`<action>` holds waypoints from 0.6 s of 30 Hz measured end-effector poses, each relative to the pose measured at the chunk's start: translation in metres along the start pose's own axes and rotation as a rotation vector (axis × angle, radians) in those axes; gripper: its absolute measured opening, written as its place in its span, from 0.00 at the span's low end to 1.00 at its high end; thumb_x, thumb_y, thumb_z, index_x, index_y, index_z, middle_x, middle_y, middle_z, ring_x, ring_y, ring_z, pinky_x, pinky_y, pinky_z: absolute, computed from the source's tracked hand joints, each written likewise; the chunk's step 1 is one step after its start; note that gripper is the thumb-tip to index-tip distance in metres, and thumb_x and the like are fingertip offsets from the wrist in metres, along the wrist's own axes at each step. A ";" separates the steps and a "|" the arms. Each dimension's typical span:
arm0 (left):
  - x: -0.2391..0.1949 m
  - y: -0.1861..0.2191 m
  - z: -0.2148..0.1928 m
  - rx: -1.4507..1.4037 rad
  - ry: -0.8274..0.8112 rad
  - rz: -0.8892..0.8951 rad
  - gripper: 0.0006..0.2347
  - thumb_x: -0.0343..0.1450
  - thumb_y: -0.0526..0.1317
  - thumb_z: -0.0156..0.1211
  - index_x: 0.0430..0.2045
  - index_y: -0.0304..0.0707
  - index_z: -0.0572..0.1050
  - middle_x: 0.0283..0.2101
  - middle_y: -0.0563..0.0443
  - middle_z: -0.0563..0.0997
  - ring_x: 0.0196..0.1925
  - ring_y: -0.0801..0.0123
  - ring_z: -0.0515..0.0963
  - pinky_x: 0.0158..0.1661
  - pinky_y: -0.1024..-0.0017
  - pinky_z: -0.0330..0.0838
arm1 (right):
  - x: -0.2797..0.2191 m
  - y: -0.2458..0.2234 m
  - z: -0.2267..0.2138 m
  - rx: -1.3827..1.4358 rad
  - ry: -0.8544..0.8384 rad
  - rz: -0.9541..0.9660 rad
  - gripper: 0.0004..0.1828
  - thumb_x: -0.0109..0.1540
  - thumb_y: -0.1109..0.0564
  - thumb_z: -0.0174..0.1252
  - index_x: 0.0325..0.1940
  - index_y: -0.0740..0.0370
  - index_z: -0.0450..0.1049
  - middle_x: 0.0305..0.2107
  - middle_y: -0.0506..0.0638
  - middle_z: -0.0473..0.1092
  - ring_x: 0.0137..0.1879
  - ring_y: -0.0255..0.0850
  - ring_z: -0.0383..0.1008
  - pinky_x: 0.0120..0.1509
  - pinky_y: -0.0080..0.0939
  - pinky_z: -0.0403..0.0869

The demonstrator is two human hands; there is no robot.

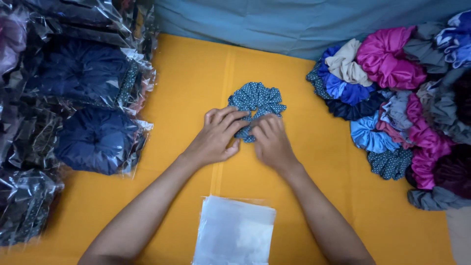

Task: Packing fabric hair scrunchies into small plastic bags.

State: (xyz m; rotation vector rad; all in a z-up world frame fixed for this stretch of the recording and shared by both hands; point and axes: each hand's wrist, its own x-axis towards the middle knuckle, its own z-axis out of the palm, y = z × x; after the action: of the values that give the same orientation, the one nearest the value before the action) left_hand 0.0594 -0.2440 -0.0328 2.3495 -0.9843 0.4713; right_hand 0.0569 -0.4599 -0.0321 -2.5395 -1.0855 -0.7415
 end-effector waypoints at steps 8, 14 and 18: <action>0.001 -0.004 -0.001 -0.023 -0.129 -0.127 0.11 0.69 0.40 0.51 0.45 0.42 0.70 0.58 0.48 0.75 0.69 0.57 0.64 0.60 0.52 0.52 | -0.014 0.011 0.021 0.059 -0.056 0.019 0.16 0.58 0.56 0.58 0.50 0.57 0.70 0.35 0.50 0.64 0.49 0.53 0.69 0.58 0.55 0.67; 0.000 -0.004 0.001 0.073 -0.078 -0.082 0.07 0.72 0.44 0.52 0.38 0.47 0.72 0.58 0.53 0.74 0.67 0.59 0.64 0.59 0.53 0.55 | -0.016 0.027 0.017 -0.188 -0.027 0.085 0.05 0.58 0.59 0.56 0.38 0.57 0.70 0.35 0.53 0.64 0.48 0.54 0.68 0.59 0.57 0.67; -0.001 -0.005 0.005 0.035 0.025 -0.039 0.05 0.74 0.43 0.53 0.33 0.47 0.73 0.57 0.53 0.74 0.66 0.58 0.65 0.57 0.54 0.56 | -0.001 0.000 -0.005 -0.006 0.041 0.051 0.06 0.58 0.58 0.52 0.39 0.54 0.70 0.38 0.50 0.64 0.47 0.52 0.66 0.55 0.53 0.66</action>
State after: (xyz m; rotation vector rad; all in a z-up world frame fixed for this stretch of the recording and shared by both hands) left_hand 0.0630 -0.2434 -0.0389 2.3844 -0.9238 0.5049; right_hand 0.0549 -0.4630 -0.0287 -2.5357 -1.0025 -0.7815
